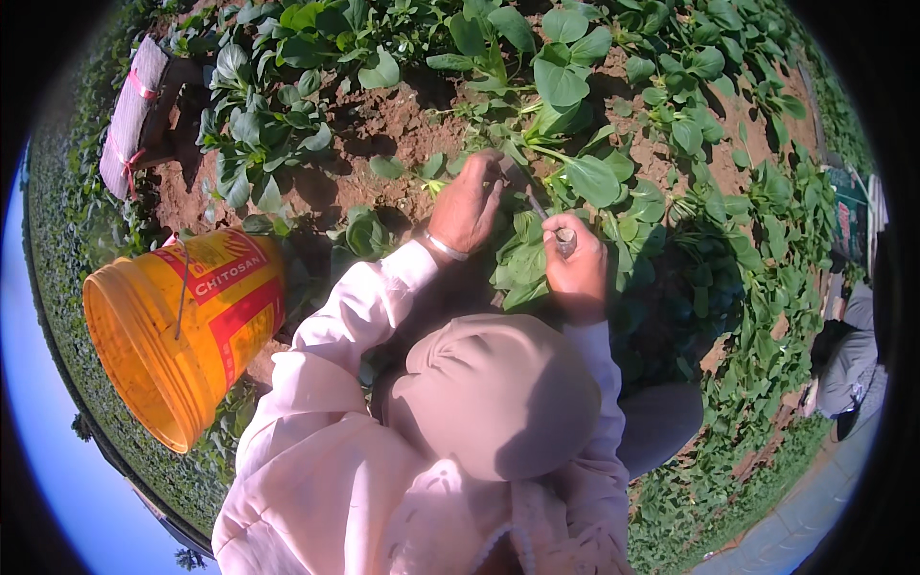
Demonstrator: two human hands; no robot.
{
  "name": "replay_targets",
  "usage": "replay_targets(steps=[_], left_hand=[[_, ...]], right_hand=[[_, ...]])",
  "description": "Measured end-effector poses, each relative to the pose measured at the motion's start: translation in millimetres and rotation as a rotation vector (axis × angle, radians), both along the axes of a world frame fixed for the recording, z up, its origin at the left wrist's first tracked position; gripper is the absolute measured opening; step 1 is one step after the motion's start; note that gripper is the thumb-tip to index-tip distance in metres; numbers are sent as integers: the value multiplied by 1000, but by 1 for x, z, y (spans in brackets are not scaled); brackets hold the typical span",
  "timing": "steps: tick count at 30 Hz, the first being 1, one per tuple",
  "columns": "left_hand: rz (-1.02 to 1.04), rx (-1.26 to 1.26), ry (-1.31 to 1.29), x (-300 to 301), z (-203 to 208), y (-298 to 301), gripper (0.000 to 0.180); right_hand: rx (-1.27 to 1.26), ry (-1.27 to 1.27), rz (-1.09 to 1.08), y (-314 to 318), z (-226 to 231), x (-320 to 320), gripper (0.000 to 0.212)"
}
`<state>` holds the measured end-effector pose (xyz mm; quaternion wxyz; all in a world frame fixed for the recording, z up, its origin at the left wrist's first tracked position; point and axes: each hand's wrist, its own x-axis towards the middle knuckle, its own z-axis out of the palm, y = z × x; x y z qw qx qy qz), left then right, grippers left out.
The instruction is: The person harvests green leafy vegetables by cutting the stems with a knife and placing the collected greens into an orange bucket.
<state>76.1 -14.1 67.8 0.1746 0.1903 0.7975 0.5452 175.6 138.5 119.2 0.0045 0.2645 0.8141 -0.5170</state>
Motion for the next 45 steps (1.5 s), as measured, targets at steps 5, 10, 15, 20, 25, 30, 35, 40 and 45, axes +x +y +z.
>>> replay_targets(steps=[5, 10, 15, 20, 25, 30, 35, 40, 45], left_hand=[[213, -289, 193, -33, -26, 2, 48], [-91, -442, 461, 14, -26, -18, 32], [-5, -358, 377, 30, -34, -28, 30], [117, -425, 169, 2, -33, -17, 25], [-17, -589, 200, -23, -37, -8, 31], [-39, -570, 200, -35, -51, 1, 36], [-67, -658, 242, -38, -53, 18, 38], [53, -480, 75, -51, -76, 13, 26], [105, -64, -392, -73, -86, 1, 16]], right_hand=[[-2, -17, 16, 1, 13, 8, 8], [-29, -44, 99, 5, 15, 16, 9], [15, -32, 91, 1, 11, 10, 9], [9, -91, 133, 6, 10, 9, 10], [40, -69, 118, 1, -4, 4, 13], [1, -106, 116, 1, -12, 1, 13], [34, -107, 96, 5, -20, -4, 11], [-62, -99, 46, 7, -22, -2, 10], [-360, -90, 23, 27, -22, 7, 9]])
